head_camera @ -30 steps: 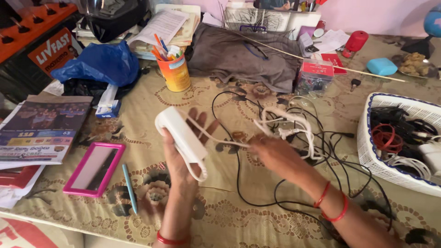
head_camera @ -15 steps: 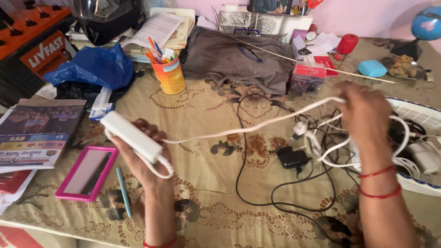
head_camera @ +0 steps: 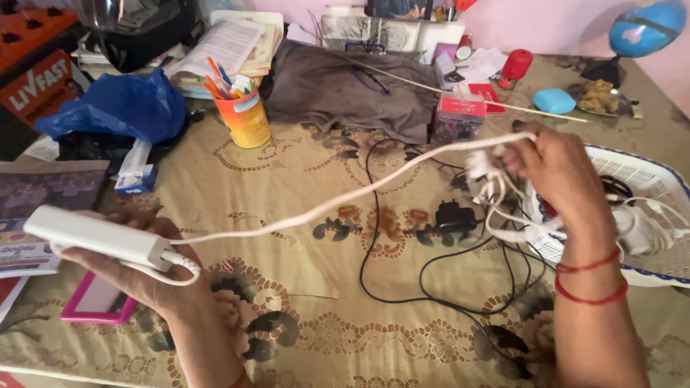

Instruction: The person untangles and wraps several charging cables and power adapters by hand on a table.

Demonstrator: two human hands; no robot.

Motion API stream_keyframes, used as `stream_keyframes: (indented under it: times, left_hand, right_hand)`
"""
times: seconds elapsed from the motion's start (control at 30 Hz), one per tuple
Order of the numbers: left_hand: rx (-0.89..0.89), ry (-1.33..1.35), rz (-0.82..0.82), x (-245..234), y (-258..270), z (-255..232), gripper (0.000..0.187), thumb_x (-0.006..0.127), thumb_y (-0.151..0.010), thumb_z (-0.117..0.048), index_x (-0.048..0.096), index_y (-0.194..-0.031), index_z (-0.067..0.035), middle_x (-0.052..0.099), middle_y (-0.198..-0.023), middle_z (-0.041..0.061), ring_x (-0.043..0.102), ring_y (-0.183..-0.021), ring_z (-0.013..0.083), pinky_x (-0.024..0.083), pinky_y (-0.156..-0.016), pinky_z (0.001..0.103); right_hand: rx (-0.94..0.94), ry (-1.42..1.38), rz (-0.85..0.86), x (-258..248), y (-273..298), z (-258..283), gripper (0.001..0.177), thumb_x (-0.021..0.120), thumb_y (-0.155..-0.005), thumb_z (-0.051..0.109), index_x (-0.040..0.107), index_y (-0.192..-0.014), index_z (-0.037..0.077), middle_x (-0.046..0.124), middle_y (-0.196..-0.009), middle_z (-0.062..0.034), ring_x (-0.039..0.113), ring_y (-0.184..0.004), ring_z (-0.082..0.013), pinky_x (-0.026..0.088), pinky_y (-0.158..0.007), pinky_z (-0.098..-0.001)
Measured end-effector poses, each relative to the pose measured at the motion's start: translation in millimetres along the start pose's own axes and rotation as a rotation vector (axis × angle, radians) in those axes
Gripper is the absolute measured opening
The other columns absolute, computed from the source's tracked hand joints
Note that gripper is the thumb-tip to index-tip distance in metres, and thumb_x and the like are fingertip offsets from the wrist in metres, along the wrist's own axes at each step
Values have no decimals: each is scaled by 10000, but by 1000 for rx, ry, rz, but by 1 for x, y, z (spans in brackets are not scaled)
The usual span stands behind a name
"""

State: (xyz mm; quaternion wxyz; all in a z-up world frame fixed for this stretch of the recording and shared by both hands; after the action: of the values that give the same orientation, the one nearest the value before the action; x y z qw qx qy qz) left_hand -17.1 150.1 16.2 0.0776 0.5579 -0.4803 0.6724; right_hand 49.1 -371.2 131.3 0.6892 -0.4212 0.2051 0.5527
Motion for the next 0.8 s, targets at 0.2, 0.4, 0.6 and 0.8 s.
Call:
stream_keyframes:
  times: [0.2, 0.4, 0.6, 0.8]
  left_hand:
    - [-131, -470, -174, 50, 16, 17, 705, 656, -1000, -521, 435, -1490, -65, 665, -1192, 107, 705, -1048, 226, 610, -889, 395]
    - [-349, -690, -16, 99, 28, 50, 594, 732, -940, -252, 491, -1401, 33, 661, -1232, 140, 691, -1066, 213, 595, -935, 382]
    - [-441, -672, 88, 122, 43, 57, 604, 761, -912, -249, 501, -1385, 22, 677, -1177, 124, 690, -1015, 186, 593, -889, 351]
    - [-501, -709, 124, 124, 45, 58, 604, 765, -915, -268, 526, -1377, 39, 703, -1157, 130, 700, -1008, 181, 599, -872, 337]
  right_hand:
    - [-335, -437, -121, -48, -14, 78, 308, 522, -1179, 223, 624, -1101, -58, 708, -938, -118, 714, -788, -173, 627, -723, -316]
    - [-758, -291, 11, -75, -33, 147, 250, 557, -1116, 163, 619, -1071, -75, 698, -994, -141, 717, -897, -210, 600, -772, -304]
    - [-766, -280, 27, -94, -22, 185, 181, 449, -1106, 61, 591, -1152, -41, 689, -1049, -135, 711, -954, -212, 603, -823, -285]
    - [-768, -263, 27, -103, -15, 216, 182, 452, -1095, 63, 588, -1190, -12, 691, -1047, -134, 715, -934, -213, 602, -802, -293]
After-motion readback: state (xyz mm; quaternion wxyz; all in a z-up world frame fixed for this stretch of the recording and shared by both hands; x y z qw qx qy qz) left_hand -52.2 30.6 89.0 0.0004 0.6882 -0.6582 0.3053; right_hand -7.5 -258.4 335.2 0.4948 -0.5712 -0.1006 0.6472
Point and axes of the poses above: each hand's wrist, its own y-axis away from the middle knuckle, its own x-axis out of the palm, z = x × y, the point moved 2 cm from there along -y, towards the middle knuckle
